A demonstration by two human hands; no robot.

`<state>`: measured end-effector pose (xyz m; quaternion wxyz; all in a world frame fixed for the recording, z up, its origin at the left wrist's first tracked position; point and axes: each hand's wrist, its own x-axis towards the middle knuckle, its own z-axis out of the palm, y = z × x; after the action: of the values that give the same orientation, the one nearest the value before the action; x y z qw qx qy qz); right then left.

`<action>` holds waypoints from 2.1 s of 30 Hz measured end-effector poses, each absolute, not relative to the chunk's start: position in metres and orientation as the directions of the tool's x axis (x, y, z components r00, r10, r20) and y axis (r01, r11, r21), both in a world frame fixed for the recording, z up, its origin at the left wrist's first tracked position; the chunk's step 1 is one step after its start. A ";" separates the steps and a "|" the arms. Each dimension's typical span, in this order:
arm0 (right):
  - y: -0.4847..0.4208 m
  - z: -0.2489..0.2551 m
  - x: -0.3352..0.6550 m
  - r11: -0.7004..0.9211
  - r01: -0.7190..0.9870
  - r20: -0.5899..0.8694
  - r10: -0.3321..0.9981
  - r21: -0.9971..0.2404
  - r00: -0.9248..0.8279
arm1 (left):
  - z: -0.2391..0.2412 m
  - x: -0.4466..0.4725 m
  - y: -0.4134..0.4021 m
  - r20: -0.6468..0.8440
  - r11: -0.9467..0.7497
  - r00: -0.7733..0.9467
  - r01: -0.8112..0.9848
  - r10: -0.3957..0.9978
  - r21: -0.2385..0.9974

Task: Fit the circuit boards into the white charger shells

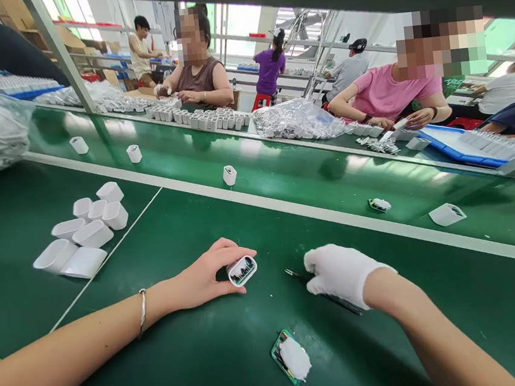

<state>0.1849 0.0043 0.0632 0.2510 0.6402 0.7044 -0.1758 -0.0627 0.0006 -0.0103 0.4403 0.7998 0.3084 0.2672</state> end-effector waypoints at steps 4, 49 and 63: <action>0.010 0.052 0.187 0.190 0.962 -0.481 0.837 -0.196 -0.263 | -0.010 -0.063 0.002 0.144 -0.437 0.698 0.263 0.702 0.860; -0.024 0.063 0.143 0.614 0.769 -0.197 0.788 0.181 -0.583 | 0.002 -0.057 0.010 0.063 -0.450 0.826 0.239 0.560 0.861; -0.042 0.078 0.146 0.504 0.849 -0.143 0.863 0.159 -0.485 | 0.000 -0.058 0.011 0.066 -0.450 0.808 0.256 0.585 0.856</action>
<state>0.1458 -0.0417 0.0778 0.1021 0.4970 0.8611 0.0332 -0.0579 0.0106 0.0005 0.4596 0.8324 0.2525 0.1790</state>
